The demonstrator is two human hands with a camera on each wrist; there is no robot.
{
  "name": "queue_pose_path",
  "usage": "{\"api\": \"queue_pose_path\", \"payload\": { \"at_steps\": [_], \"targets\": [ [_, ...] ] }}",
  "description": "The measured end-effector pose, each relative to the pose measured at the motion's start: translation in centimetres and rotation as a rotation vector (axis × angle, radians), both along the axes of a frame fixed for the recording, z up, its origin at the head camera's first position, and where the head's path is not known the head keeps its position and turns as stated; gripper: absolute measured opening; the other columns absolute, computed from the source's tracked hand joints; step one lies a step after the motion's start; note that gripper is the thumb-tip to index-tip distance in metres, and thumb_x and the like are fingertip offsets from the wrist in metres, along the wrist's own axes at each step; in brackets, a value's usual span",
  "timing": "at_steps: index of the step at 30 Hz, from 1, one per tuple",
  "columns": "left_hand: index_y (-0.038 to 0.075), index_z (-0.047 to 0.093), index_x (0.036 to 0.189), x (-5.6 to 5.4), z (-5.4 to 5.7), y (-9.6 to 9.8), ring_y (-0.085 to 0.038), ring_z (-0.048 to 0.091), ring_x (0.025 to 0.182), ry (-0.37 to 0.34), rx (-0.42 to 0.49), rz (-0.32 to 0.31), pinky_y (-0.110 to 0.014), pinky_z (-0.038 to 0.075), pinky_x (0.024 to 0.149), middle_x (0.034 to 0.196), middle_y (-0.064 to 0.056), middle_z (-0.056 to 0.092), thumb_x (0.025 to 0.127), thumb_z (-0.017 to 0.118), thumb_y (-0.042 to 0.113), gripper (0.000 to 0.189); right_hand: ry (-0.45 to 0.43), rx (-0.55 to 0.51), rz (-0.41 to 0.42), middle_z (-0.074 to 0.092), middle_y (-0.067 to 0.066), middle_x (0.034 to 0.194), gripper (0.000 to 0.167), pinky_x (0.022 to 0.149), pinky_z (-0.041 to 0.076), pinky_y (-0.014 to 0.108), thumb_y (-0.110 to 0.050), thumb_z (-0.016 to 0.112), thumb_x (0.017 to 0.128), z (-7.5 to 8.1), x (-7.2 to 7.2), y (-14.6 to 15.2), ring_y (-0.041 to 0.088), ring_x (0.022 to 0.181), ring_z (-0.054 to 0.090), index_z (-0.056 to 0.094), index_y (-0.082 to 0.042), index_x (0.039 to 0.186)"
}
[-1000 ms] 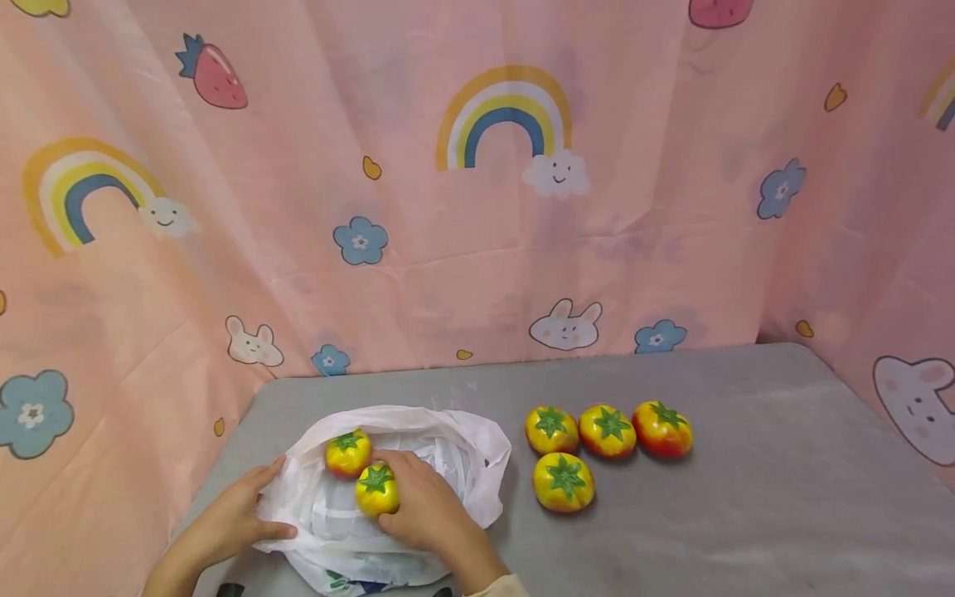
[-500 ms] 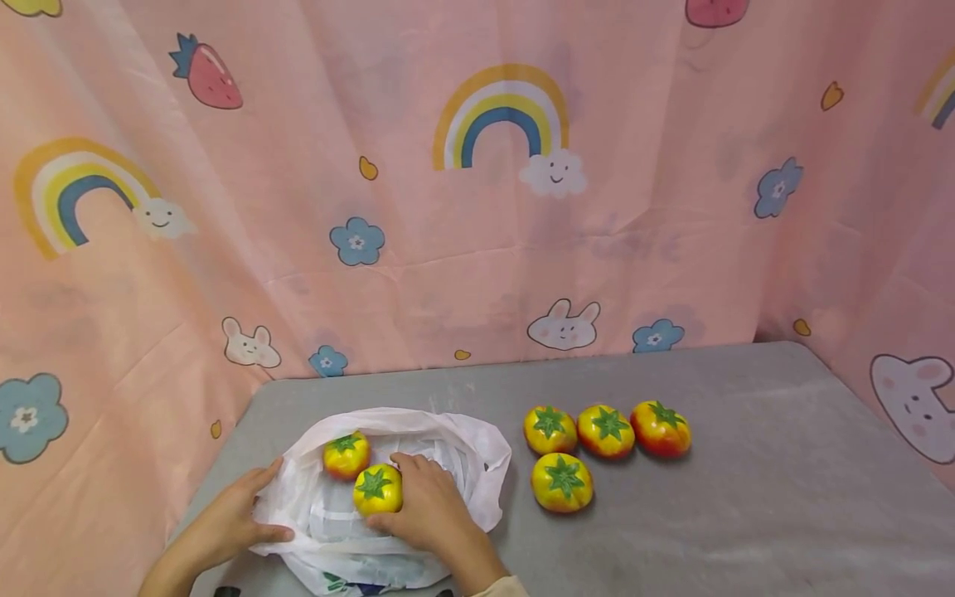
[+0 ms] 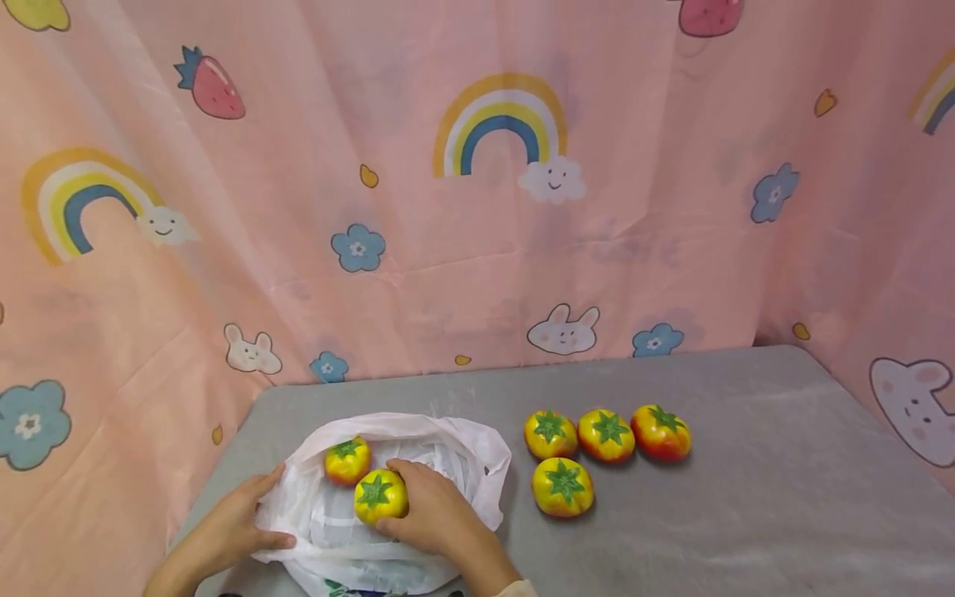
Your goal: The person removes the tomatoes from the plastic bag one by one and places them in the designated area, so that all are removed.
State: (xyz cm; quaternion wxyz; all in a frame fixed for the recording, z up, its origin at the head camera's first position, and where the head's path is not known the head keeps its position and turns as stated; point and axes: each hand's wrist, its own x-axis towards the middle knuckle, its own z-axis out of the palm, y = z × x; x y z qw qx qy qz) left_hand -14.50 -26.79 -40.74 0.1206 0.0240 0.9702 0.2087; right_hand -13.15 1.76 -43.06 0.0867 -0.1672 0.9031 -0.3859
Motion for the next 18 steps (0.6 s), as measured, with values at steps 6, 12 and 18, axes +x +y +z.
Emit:
{"api": "queue_pose_path", "payload": {
  "at_steps": [6, 12, 18],
  "targets": [
    [-0.005, 0.034, 0.151, 0.1, -0.2, 0.0, -0.048, 0.050, 0.128, 0.012, 0.002, -0.004, -0.064, 0.041, 0.107, 0.145, -0.033, 0.046, 0.061, 0.093, 0.035, 0.115, -0.025, 0.007, 0.003, 0.058, 0.000, 0.140, 0.073, 0.107, 0.047, 0.048, -0.043, 0.077, 0.081, 0.4, 0.3, 0.9, 0.020, 0.123, 0.057, 0.051, -0.016, 0.143],
    [-0.007, 0.033, 0.150, 0.1, -0.2, -0.1, -0.048, 0.049, 0.128, 0.025, 0.015, -0.020, -0.064, 0.041, 0.107, 0.144, -0.034, 0.046, 0.062, 0.092, 0.034, 0.114, -0.022, 0.014, -0.012, 0.057, -0.001, 0.141, 0.071, 0.108, 0.047, 0.050, -0.043, 0.076, 0.081, 1.2, 0.9, 2.0, 0.020, 0.124, 0.057, 0.051, -0.018, 0.143],
    [-0.008, 0.034, 0.150, 0.3, -0.1, -0.3, -0.049, 0.049, 0.129, 0.061, 0.027, -0.043, -0.063, 0.041, 0.108, 0.142, -0.035, 0.048, 0.063, 0.092, 0.033, 0.112, -0.017, 0.003, -0.017, 0.056, -0.002, 0.144, 0.071, 0.110, 0.045, 0.052, -0.042, 0.076, 0.082, 2.2, 1.5, 3.2, 0.023, 0.130, 0.055, 0.051, -0.019, 0.144]
  ]
}}
